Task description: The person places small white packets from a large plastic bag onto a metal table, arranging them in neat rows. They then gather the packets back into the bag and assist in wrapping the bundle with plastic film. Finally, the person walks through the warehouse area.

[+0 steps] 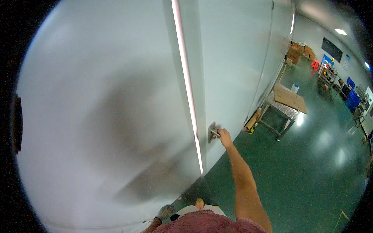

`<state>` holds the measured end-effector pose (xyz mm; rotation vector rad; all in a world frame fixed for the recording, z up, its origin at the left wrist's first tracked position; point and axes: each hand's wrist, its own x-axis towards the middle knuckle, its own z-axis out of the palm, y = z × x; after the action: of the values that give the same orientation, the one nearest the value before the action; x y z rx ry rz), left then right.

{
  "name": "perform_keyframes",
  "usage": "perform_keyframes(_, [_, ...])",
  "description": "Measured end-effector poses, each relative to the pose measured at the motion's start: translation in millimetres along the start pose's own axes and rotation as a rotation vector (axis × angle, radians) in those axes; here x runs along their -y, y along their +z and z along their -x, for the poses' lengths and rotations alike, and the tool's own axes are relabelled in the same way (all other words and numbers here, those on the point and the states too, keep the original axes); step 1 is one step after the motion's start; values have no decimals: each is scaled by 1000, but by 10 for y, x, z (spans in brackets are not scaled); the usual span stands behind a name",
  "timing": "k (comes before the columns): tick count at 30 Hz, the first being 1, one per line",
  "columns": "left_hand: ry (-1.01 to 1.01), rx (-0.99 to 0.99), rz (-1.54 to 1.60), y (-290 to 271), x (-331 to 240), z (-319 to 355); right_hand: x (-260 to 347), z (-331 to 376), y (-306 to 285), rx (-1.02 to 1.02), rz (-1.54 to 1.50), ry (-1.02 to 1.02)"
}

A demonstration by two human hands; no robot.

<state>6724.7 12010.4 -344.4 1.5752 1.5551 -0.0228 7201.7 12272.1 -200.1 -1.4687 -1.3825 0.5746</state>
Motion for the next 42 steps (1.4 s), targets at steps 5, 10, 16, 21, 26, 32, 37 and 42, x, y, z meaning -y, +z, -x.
perform_keyframes(5, [-113,193,25,-66,-422,-158,-561,686,-1030,0,-233,243])
perform_keyframes(10, [-120,436,139,402,-381,-1379,-760,1873,-1842,-353,-281,223])
perform_keyframes(16, [478,503,-605,652,-3085,-2880,-1369,2894,-1958,-1149,-887,288])
perform_keyframes(21, [637,494,-758,968,-4903,-4046,-1670,2953,-2735,-1343,-538,343])
perform_keyframes(26, [538,472,-484,767,-5249,-4874,-1905,2396,-3015,-1395,-383,532])
perform_keyframes(32, [239,449,-690,-380,-4622,-6234,-2509,480,-2706,-1207,-380,706])
perform_keyframes(37, [23,513,-842,-1445,-4309,-7458,-3187,-1110,-2127,-954,-359,858])
perform_keyframes(42, [210,538,-1050,-2509,-5145,-8674,-3666,-2874,-1543,-587,-286,997])
